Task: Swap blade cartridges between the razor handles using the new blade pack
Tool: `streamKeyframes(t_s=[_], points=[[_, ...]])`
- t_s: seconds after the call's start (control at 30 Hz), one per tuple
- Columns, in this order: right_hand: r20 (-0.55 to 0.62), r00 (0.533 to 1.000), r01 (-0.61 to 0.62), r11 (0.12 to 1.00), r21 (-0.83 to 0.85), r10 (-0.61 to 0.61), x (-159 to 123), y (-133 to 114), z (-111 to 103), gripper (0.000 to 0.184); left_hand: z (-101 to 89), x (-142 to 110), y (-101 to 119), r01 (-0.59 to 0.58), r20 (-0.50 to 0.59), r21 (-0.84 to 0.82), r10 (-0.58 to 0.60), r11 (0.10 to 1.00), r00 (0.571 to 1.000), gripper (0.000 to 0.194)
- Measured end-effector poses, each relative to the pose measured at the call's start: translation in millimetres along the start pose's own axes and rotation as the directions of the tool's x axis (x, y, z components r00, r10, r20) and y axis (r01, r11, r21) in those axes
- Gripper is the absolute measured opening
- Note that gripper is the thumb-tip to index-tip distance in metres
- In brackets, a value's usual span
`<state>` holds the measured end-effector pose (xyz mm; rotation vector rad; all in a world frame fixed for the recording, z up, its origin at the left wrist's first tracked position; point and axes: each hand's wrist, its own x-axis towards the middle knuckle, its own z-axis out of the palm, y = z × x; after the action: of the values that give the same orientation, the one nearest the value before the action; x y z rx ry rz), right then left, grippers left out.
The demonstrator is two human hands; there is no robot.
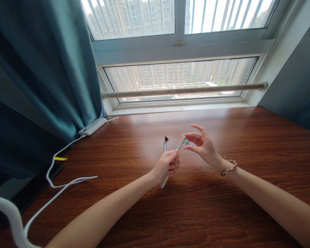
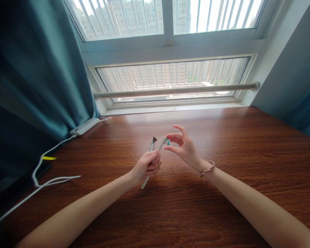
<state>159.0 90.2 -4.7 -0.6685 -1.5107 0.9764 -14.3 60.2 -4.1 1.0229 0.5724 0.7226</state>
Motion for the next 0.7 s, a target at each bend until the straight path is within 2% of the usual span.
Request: streamKeyframes(t_s=[0.13,0.4,0.53,0.7], points=[[0.012,1.0,-0.013,1.0,-0.012,0.014,1,-6,0,0.068,-0.6,1,0,0.041,0.021,0.007,-0.041,0.999,0.999,0.035],[-0.006,1.0,-0.028,1.0,-0.005,0.028,2,-5,-2,0.065,-2.8,2,-1,0.06,-0.068,0.038,-0.058,0.997,0.996,0.036],[0.006,1.0,0.003,1.0,-0.023,-0.003,3,1,-2,0.075,-1.2,0,0,0.018,-0.023,-0.001,-0.018,1.0,1.0,0.036],[0.029,0.998,0.052,0.998,-0.022,-0.051,4,2,-3,0.082,-1.5,0,2,0.092,0.031,-0.011,-0.091,0.996,0.995,0.036]])
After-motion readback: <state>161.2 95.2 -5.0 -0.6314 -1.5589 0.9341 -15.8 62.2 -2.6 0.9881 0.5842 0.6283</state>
